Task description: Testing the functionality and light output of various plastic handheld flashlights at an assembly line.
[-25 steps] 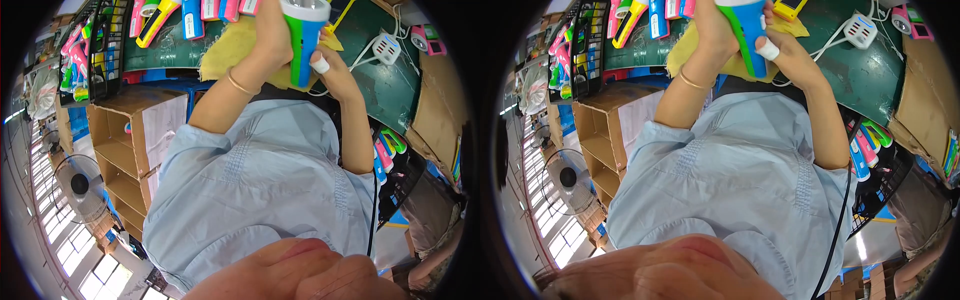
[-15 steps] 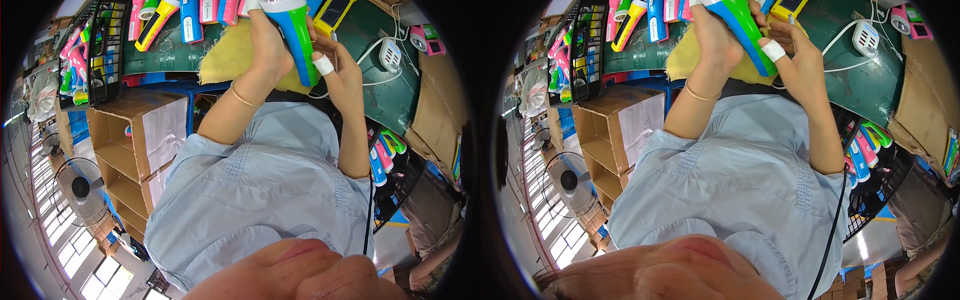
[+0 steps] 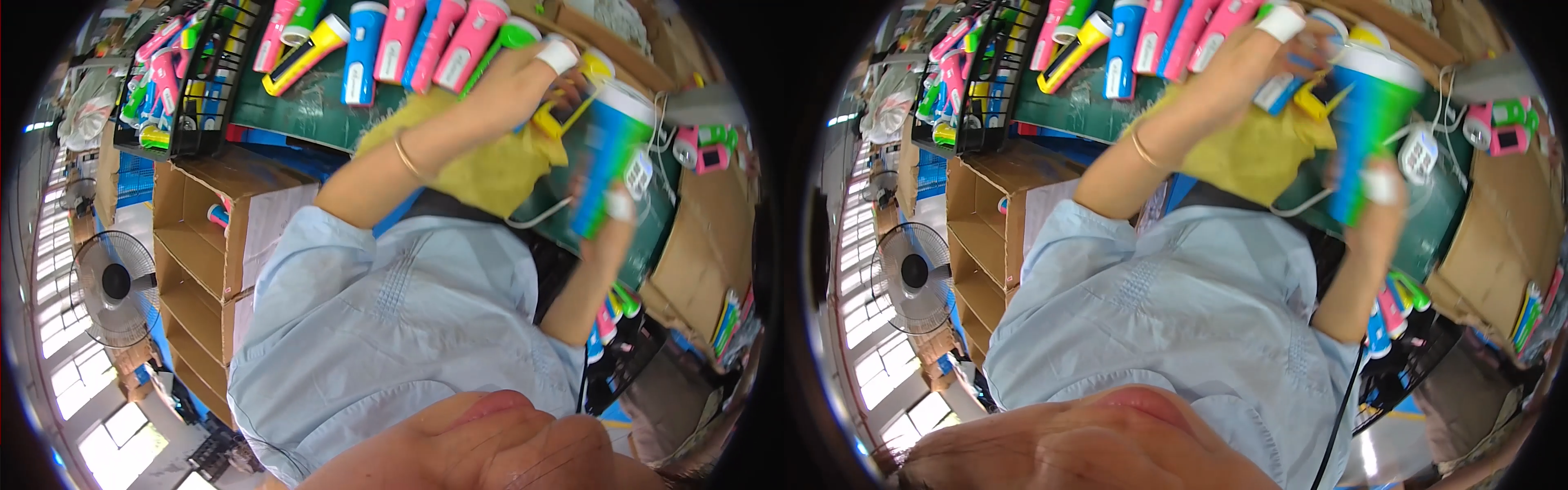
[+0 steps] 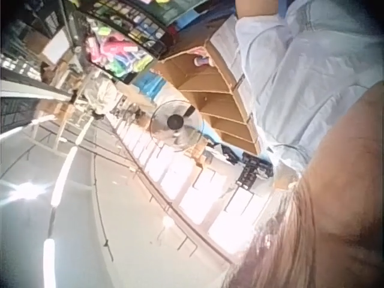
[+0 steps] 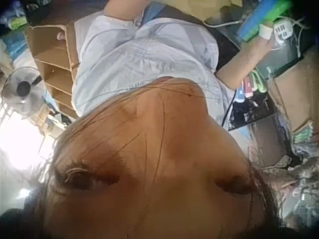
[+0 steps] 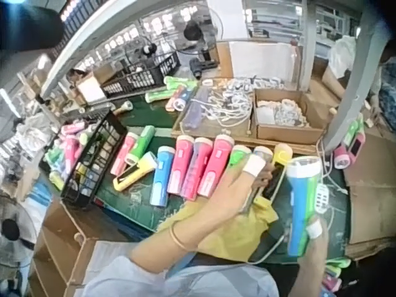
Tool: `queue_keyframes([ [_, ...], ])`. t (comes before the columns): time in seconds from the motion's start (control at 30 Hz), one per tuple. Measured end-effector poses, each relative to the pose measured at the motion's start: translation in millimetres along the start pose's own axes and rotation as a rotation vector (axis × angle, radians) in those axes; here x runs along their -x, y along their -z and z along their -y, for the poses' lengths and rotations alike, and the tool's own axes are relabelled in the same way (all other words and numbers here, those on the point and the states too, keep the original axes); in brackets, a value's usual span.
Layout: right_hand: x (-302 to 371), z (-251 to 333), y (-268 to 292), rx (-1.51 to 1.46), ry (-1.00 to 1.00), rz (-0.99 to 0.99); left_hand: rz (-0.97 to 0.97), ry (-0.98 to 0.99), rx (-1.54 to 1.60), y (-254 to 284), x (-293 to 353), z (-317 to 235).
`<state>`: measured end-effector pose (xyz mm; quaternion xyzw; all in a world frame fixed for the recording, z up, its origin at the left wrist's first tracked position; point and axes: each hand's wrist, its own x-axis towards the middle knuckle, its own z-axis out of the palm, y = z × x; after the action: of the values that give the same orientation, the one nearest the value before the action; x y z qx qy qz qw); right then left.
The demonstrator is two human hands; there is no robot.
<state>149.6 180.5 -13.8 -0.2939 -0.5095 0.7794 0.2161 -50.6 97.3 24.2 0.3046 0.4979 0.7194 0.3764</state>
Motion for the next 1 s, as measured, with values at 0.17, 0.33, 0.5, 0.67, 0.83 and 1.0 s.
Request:
queue_keyframes([
  [0.17, 9, 41, 156, 0.188, 0.333, -0.873, -0.738, -0.205, -1.025, 184, -144, -35],
  [0.33, 20, 40, 172, 0.863, 0.303, -1.233, -0.755, -0.124, -1.648, 305, -228, -26],
  [0.5, 2, 50, 87, 0.878, 0.579, -1.207, -0.865, 0.007, -1.690, 307, -262, -19],
  [0.67, -6, 55, 47, 0.615, 0.721, -1.013, -0.770, -0.086, -1.444, 284, -232, -20],
  [0.83, 0, 42, 27, 0.455, 0.712, -0.666, -1.068, -0.411, -1.184, 344, -199, -62],
  [1.0, 11, 37, 7, 0.199, 0.175, -0.134, -0.326, -0.196, 0.155, 255, -118, -169],
])
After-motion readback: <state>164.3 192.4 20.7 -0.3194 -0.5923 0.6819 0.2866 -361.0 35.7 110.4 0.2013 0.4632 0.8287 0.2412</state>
